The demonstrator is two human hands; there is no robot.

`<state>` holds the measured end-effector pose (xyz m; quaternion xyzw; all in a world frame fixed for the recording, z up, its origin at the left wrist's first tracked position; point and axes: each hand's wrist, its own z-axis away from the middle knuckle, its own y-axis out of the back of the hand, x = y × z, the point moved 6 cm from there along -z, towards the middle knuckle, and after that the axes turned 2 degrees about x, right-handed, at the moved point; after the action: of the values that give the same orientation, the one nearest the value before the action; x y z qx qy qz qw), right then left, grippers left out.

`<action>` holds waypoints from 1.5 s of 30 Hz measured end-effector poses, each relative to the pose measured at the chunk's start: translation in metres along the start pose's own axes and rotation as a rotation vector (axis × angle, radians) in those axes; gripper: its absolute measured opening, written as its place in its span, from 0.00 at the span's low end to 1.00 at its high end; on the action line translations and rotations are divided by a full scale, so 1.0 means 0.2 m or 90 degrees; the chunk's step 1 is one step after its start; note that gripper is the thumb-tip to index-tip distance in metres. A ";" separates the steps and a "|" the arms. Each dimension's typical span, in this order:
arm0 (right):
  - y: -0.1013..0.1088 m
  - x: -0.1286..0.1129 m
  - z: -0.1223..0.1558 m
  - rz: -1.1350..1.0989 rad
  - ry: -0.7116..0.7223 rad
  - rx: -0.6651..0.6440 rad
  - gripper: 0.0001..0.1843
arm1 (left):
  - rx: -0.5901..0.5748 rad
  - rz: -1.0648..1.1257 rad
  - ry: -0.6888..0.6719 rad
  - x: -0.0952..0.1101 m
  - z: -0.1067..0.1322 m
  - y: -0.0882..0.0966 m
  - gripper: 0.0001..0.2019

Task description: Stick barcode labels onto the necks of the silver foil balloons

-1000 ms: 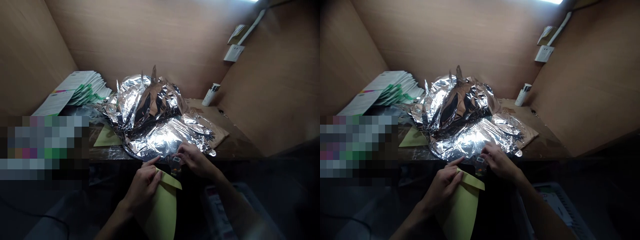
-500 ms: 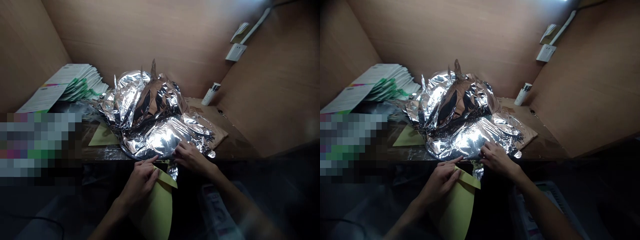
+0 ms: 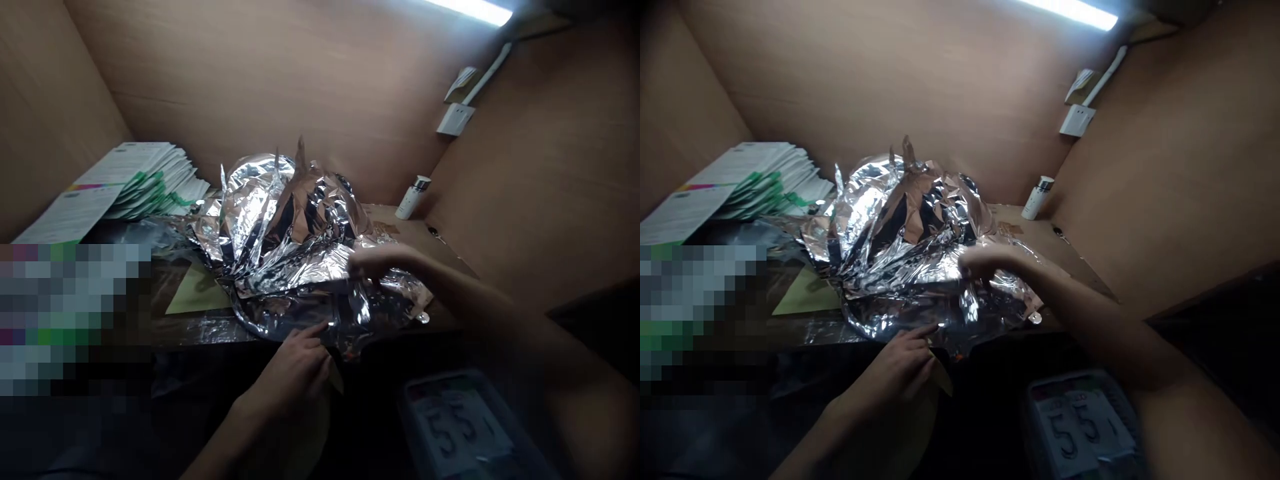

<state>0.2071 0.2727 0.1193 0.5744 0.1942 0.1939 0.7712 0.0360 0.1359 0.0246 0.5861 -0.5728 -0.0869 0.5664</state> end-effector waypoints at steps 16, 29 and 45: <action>0.31 -0.21 -0.31 -0.030 -0.053 0.474 0.17 | 0.120 0.533 0.335 -0.09 0.08 0.17 0.19; -0.42 -0.70 0.58 -0.219 0.166 0.652 0.21 | 0.116 0.525 0.296 0.13 0.08 0.12 0.12; -0.63 -0.76 0.76 -0.090 0.192 0.764 0.24 | 0.062 0.658 0.366 0.20 0.17 -0.02 0.23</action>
<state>0.1659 0.0372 0.0499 0.8598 0.4135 0.0785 0.2891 0.0268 0.0844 0.0318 0.2567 -0.6107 0.3889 0.6402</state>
